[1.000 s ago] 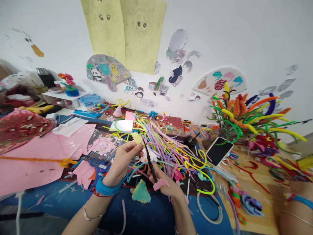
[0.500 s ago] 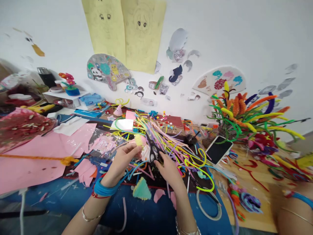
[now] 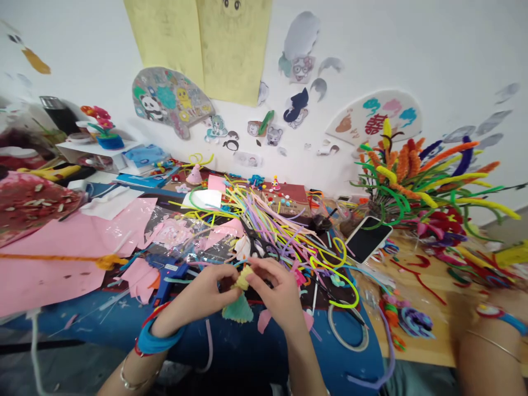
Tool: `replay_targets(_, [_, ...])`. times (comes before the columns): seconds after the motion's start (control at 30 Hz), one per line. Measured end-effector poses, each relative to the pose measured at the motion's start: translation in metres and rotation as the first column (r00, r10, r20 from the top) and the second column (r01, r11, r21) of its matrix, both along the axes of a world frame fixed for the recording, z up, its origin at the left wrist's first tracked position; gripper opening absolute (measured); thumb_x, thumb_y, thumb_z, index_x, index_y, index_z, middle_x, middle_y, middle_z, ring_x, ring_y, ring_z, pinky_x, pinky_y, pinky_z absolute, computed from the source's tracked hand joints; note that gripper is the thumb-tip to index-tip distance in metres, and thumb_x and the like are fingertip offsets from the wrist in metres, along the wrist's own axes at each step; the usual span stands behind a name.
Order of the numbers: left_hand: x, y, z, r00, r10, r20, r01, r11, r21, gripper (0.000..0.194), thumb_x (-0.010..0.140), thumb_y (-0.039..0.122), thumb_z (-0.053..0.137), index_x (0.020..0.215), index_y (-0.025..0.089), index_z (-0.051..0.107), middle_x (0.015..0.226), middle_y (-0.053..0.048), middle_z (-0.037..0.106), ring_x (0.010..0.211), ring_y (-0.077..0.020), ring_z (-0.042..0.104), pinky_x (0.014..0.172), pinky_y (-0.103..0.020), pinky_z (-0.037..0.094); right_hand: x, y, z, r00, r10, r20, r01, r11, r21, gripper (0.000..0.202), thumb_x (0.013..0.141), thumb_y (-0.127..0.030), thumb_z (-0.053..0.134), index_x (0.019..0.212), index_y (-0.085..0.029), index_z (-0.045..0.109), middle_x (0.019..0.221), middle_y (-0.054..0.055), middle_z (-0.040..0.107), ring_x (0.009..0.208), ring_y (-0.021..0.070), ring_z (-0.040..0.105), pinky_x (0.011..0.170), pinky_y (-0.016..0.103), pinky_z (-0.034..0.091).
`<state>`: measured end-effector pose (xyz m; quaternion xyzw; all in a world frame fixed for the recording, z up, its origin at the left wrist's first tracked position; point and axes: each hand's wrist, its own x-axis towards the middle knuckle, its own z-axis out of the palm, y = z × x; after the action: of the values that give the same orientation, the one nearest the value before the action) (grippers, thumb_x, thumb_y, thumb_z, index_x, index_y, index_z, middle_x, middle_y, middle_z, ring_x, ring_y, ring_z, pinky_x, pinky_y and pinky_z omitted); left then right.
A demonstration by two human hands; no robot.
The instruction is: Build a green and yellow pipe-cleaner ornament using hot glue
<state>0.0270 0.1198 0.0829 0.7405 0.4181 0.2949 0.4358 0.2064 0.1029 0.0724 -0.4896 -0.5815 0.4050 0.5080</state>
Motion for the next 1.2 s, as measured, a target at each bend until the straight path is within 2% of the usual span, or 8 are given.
replay_targets(0.13, [0.001, -0.005, -0.013, 0.985, 0.088, 0.149, -0.085, 0.996, -0.028, 0.012, 0.083, 0.024, 0.062, 0.075, 0.015, 0.064, 0.069, 0.000, 0.062, 0.063, -0.0127, 0.055, 0.058, -0.023, 0.042, -0.004, -0.012, -0.011, 0.982, -0.155, -0.104, 0.151, 0.987, -0.046, 0.010, 0.075, -0.029, 0.076, 0.083, -0.025, 0.078, 0.085, 0.002, 0.074, 0.079, 0.0173, 0.071, 0.073, 0.027, 0.059])
replay_targets(0.23, [0.001, -0.008, -0.025, 0.921, 0.203, 0.333, -0.179, 0.978, -0.103, 0.013, 0.080, 0.028, 0.070, 0.080, 0.015, 0.071, 0.076, -0.004, 0.071, 0.065, -0.0145, 0.062, 0.060, -0.024, 0.048, -0.010, -0.025, -0.020, 0.944, -0.301, -0.136, 0.293, 0.953, -0.075, 0.009, 0.075, -0.030, 0.077, 0.083, -0.026, 0.079, 0.083, 0.002, 0.076, 0.077, 0.0177, 0.071, 0.072, 0.028, 0.059])
replay_targets(0.33, [0.001, -0.012, -0.034, 0.859, 0.222, 0.461, -0.207, 0.975, -0.083, 0.006, 0.076, 0.023, 0.076, 0.076, 0.017, 0.077, 0.076, -0.005, 0.074, 0.071, -0.0156, 0.067, 0.066, -0.024, 0.053, -0.017, -0.037, -0.024, 0.932, -0.352, -0.084, 0.347, 0.935, -0.069, 0.008, 0.077, -0.029, 0.075, 0.084, -0.027, 0.080, 0.086, 0.003, 0.077, 0.078, 0.0180, 0.071, 0.071, 0.027, 0.059])
replay_targets(0.47, [0.001, -0.016, -0.036, 0.847, 0.189, 0.497, -0.194, 0.980, -0.042, 0.005, 0.075, 0.018, 0.079, 0.078, 0.021, 0.081, 0.073, -0.004, 0.075, 0.066, -0.0138, 0.068, 0.061, -0.020, 0.053, -0.022, -0.047, -0.026, 0.948, -0.315, -0.054, 0.312, 0.949, -0.053, 0.007, 0.078, -0.027, 0.075, 0.082, -0.028, 0.080, 0.087, 0.004, 0.077, 0.080, 0.0187, 0.071, 0.068, 0.026, 0.058])
replay_targets(0.73, [-0.001, -0.018, -0.039, 0.840, 0.131, 0.527, -0.169, 0.985, 0.024, 0.006, 0.075, 0.023, 0.080, 0.080, 0.024, 0.082, 0.070, -0.004, 0.074, 0.061, -0.0117, 0.066, 0.054, -0.017, 0.051, -0.022, -0.047, -0.033, 0.976, -0.100, -0.194, 0.077, 0.989, -0.125, 0.011, 0.081, -0.027, 0.074, 0.087, -0.033, 0.080, 0.083, 0.001, 0.072, 0.076, 0.0139, 0.066, 0.064, 0.022, 0.053])
replay_targets(1.07, [0.002, -0.024, -0.039, 0.841, 0.129, 0.525, -0.171, 0.985, 0.032, 0.004, 0.077, 0.025, 0.079, 0.077, 0.021, 0.081, 0.070, -0.004, 0.074, 0.062, -0.0129, 0.068, 0.059, -0.019, 0.053, -0.035, -0.058, -0.034, 0.965, -0.237, -0.115, 0.226, 0.969, -0.100, 0.011, 0.085, -0.030, 0.070, 0.086, -0.027, 0.080, 0.080, 0.003, 0.071, 0.076, 0.0169, 0.065, 0.064, 0.025, 0.053])
replay_targets(1.13, [-0.001, -0.024, -0.043, 0.850, 0.124, 0.512, -0.165, 0.986, 0.034, 0.012, 0.075, 0.031, 0.080, 0.082, 0.021, 0.080, 0.073, -0.005, 0.074, 0.067, -0.0144, 0.068, 0.062, -0.021, 0.054, -0.034, -0.056, -0.036, 0.954, -0.218, -0.204, 0.190, 0.971, -0.147, 0.012, 0.085, -0.032, 0.069, 0.085, -0.025, 0.079, 0.082, 0.004, 0.071, 0.077, 0.0175, 0.066, 0.069, 0.027, 0.055])
replay_targets(1.2, [-0.004, -0.026, -0.047, 0.874, 0.087, 0.478, -0.131, 0.990, 0.059, 0.035, 0.069, 0.039, 0.083, 0.100, 0.023, 0.078, 0.081, -0.005, 0.073, 0.075, -0.0172, 0.068, 0.070, -0.026, 0.056, -0.030, -0.054, -0.040, 0.924, -0.228, -0.307, 0.161, 0.960, -0.229, 0.015, 0.083, -0.036, 0.071, 0.083, -0.023, 0.078, 0.079, 0.003, 0.072, 0.072, 0.0168, 0.067, 0.068, 0.028, 0.056])
